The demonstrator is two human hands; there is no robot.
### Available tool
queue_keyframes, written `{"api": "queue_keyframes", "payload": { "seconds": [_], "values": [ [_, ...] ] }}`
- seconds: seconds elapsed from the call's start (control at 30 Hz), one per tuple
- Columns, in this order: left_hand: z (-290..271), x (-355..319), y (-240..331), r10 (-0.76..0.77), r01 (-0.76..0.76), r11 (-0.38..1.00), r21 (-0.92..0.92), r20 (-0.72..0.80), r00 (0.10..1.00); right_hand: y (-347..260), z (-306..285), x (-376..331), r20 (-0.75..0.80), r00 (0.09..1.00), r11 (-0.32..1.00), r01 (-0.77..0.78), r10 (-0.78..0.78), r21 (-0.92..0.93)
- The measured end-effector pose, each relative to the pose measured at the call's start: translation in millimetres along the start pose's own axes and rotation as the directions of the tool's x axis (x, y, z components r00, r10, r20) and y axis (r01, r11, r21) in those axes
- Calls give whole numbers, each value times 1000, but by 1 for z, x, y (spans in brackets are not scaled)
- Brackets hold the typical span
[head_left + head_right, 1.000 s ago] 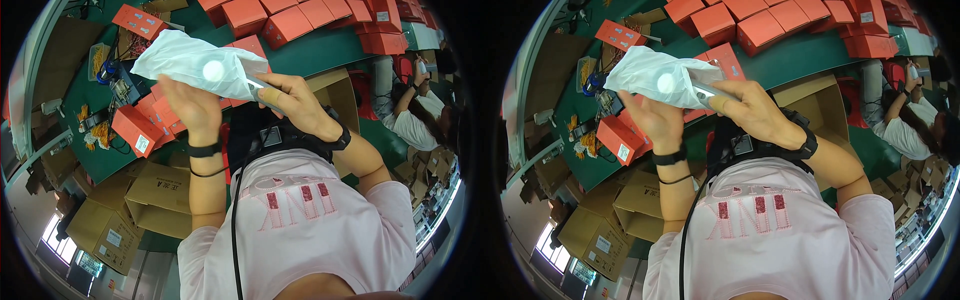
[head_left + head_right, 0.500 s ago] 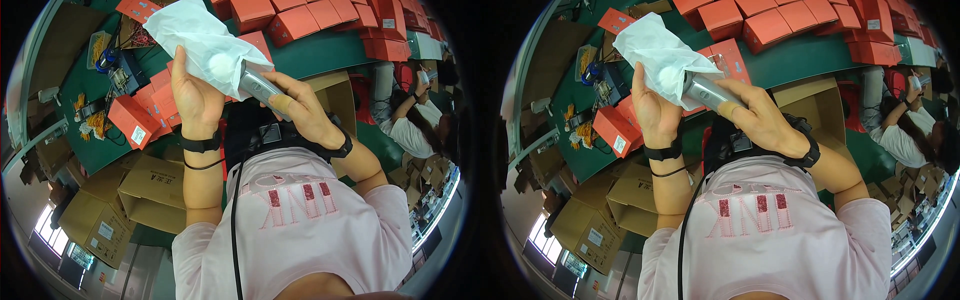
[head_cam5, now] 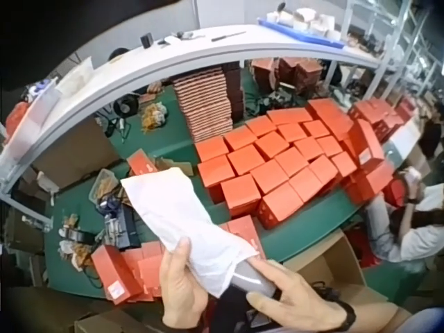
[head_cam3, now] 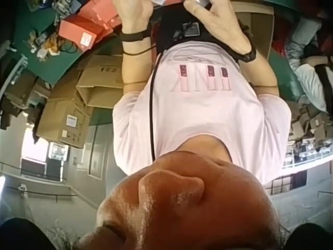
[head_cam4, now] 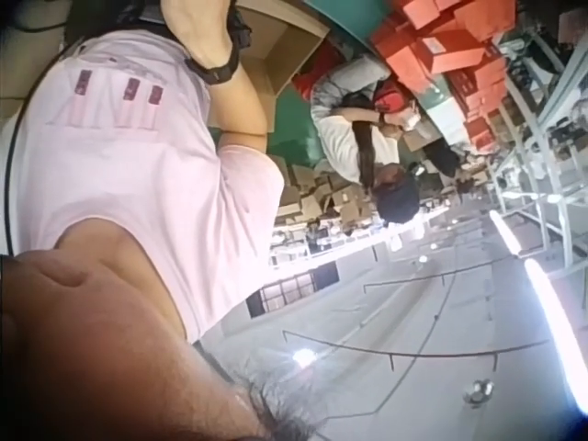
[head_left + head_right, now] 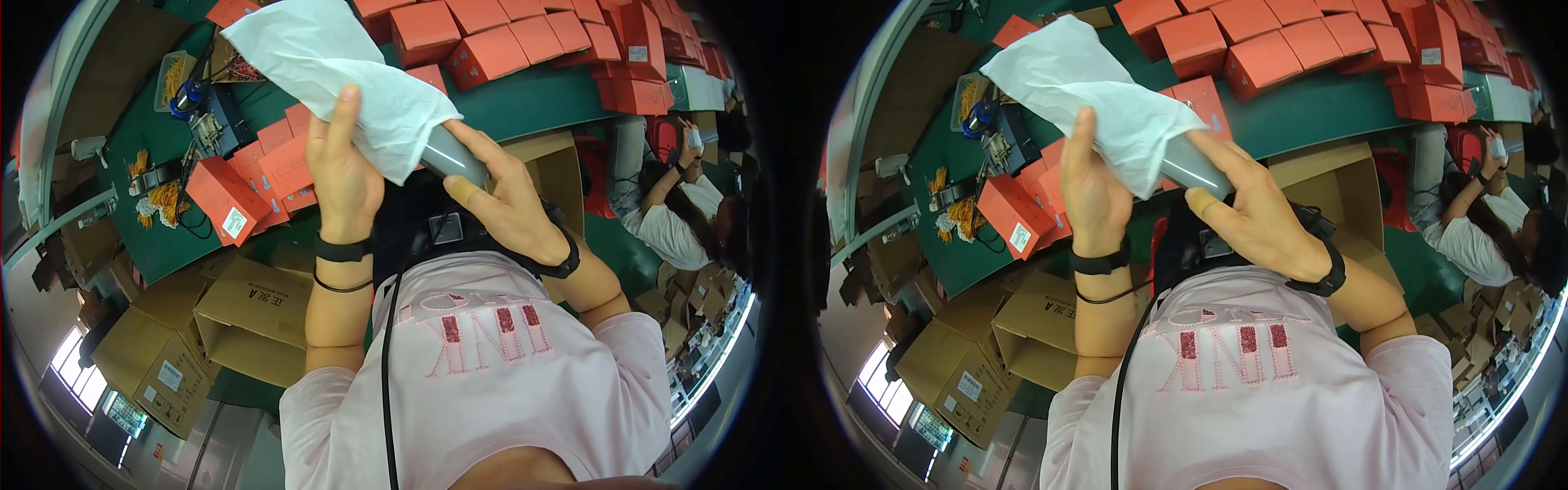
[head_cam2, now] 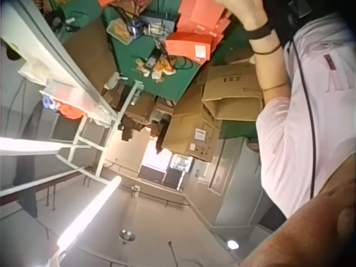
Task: Packaging devices into individual boxes and then stacking them into a larger cardboard shipping container.
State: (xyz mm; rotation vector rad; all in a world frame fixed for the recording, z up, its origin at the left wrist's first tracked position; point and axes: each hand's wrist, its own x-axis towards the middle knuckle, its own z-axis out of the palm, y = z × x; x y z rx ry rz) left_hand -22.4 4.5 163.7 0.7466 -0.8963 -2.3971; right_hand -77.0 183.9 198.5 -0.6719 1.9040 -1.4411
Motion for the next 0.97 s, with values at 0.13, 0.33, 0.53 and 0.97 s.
{"api": "queue_keyframes", "payload": {
  "seconds": [0.13, 0.33, 0.53, 0.97],
  "values": [
    [2, -2, -1, -61, 59, 996, -71, -22, 998, 0, -5, -3, -12, 991, 972, -127, 132, 200],
    [-24, 15, 17, -331, 460, 750, -474, 332, 883, -5, -19, -12, 227, 935, 709, -354, 271, 610],
    [-5, 9, 28, -326, 553, 670, -495, 473, 819, -8, -11, -21, 226, 943, 703, -333, 245, 629],
    [6, 7, 30, -363, 651, 540, -534, 550, 752, -2, -14, -32, 335, 922, 595, -381, 193, 707]
  ]
}}
